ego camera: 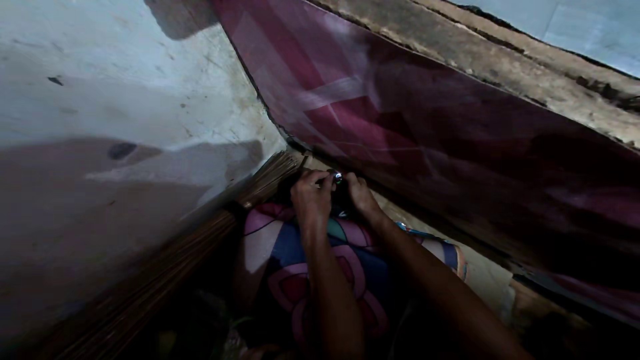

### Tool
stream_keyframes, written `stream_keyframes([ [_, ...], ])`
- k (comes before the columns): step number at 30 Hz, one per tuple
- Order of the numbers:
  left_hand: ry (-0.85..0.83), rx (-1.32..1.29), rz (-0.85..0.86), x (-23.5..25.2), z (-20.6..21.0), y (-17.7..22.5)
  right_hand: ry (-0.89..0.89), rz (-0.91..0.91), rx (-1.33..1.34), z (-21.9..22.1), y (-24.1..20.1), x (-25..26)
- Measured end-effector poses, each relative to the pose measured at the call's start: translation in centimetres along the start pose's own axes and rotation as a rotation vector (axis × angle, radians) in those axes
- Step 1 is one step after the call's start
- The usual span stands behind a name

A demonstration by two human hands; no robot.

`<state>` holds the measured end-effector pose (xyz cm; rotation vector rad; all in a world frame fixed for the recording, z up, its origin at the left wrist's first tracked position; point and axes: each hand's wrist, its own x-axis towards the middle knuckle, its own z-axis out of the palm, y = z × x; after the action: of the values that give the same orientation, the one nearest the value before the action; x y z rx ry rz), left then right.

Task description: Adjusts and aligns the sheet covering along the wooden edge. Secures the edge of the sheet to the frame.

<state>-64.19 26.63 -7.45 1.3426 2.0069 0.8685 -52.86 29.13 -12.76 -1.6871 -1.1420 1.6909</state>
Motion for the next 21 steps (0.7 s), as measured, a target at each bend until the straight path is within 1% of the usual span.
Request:
stream_keyframes([
  [5,0.007,0.01,0.007,0.0,0.05,-0.04,-0.002,0.02,0.041,0.07,0.11,0.12],
  [21,0.015,0.008,0.014,0.0,0.14,-0.09,0.01,0.019,-0.014,-0.02,-0.3,-0.16],
])
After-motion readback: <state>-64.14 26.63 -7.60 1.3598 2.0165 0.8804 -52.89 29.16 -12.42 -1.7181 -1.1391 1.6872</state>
